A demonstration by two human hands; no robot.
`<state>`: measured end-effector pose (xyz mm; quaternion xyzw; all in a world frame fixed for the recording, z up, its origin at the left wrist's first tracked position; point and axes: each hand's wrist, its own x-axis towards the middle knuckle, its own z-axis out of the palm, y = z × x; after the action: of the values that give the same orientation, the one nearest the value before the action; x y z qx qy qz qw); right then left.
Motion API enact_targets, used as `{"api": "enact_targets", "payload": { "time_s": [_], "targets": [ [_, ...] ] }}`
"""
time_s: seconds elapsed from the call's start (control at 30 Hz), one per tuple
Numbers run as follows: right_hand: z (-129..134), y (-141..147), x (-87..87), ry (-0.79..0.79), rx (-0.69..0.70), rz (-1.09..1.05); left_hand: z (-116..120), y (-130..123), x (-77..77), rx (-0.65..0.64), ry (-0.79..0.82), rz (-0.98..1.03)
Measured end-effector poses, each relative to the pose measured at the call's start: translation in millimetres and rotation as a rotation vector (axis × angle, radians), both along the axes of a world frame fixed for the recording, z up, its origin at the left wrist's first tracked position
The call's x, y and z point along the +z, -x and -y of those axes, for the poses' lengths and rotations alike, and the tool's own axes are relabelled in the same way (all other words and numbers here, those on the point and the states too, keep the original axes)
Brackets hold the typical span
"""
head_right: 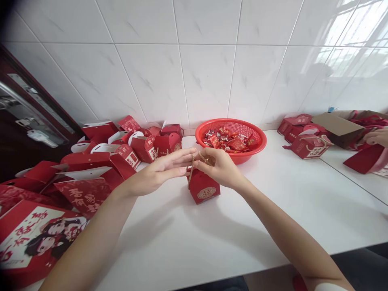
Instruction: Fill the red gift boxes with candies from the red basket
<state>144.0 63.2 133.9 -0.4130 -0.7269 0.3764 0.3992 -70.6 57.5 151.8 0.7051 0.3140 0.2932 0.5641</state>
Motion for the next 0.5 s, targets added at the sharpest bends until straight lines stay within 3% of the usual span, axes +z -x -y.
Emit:
{"api": "enact_targets", "payload": {
  "time_s": [0.3,0.5],
  "targets": [
    [4,14,3.0,-0.041,-0.059,0.017,18,-4,7.4,-0.099,-0.04,-0.029],
    [12,8,5.0,0.061,-0.077,-0.155,21,-7,6.6,-0.104,-0.053,-0.02]
  ]
}}
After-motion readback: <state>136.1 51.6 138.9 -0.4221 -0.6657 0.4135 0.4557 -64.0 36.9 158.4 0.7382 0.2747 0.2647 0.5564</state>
